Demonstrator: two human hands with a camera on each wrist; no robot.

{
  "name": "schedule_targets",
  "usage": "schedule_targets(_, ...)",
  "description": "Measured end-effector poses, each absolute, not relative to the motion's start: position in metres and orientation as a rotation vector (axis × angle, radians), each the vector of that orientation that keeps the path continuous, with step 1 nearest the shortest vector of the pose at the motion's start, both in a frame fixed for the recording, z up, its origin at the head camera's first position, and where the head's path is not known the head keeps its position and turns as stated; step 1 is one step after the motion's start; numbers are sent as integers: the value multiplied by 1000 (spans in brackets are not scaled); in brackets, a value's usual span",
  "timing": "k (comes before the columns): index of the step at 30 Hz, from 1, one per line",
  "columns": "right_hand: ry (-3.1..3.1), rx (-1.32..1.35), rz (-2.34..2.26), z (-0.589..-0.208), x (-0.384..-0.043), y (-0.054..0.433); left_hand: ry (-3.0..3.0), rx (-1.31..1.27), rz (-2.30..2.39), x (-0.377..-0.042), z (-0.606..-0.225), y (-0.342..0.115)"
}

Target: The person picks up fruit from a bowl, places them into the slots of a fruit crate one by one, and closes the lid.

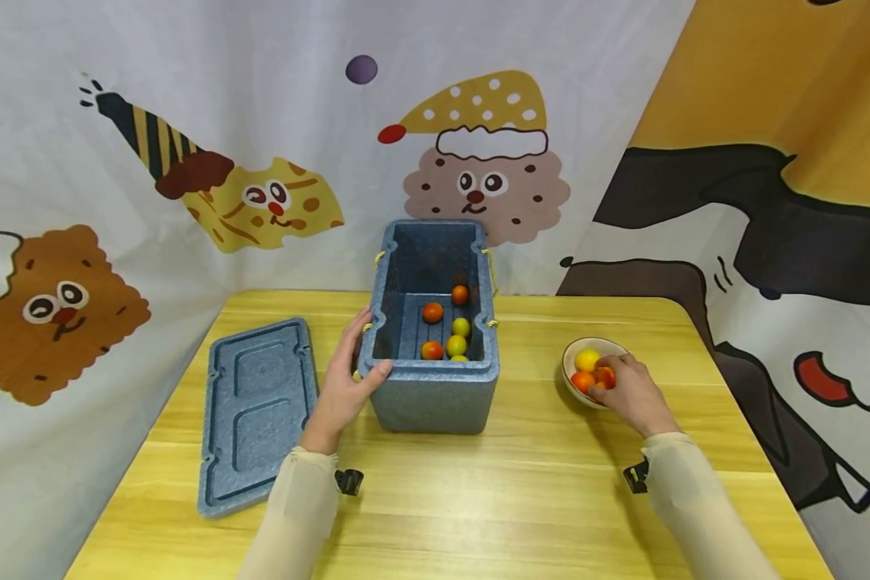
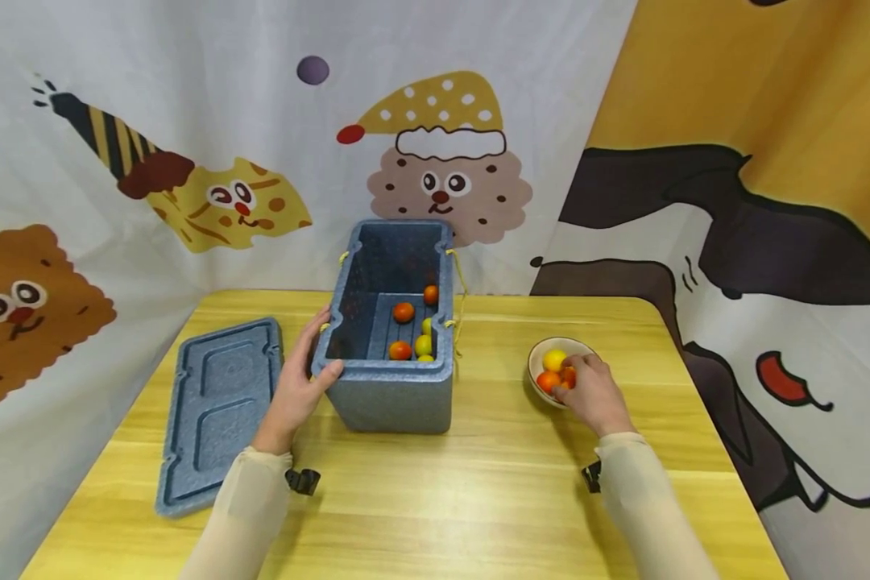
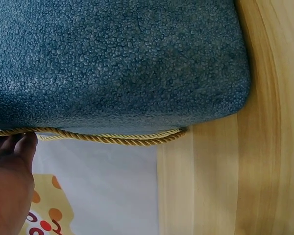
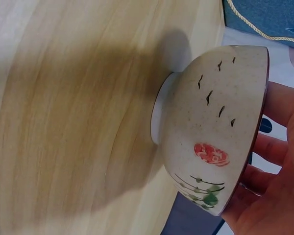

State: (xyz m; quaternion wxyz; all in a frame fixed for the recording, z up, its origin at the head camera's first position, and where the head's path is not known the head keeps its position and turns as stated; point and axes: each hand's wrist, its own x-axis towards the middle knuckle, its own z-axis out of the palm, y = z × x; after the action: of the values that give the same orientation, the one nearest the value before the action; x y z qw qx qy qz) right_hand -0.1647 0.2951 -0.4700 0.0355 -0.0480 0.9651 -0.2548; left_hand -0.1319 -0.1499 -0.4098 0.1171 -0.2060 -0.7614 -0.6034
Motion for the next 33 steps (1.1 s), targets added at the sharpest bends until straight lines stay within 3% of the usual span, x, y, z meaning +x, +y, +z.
schedule_targets(33, 3137, -104, -687, -485, -175, 285, -2188, -602, -1766, -133, -413, -147)
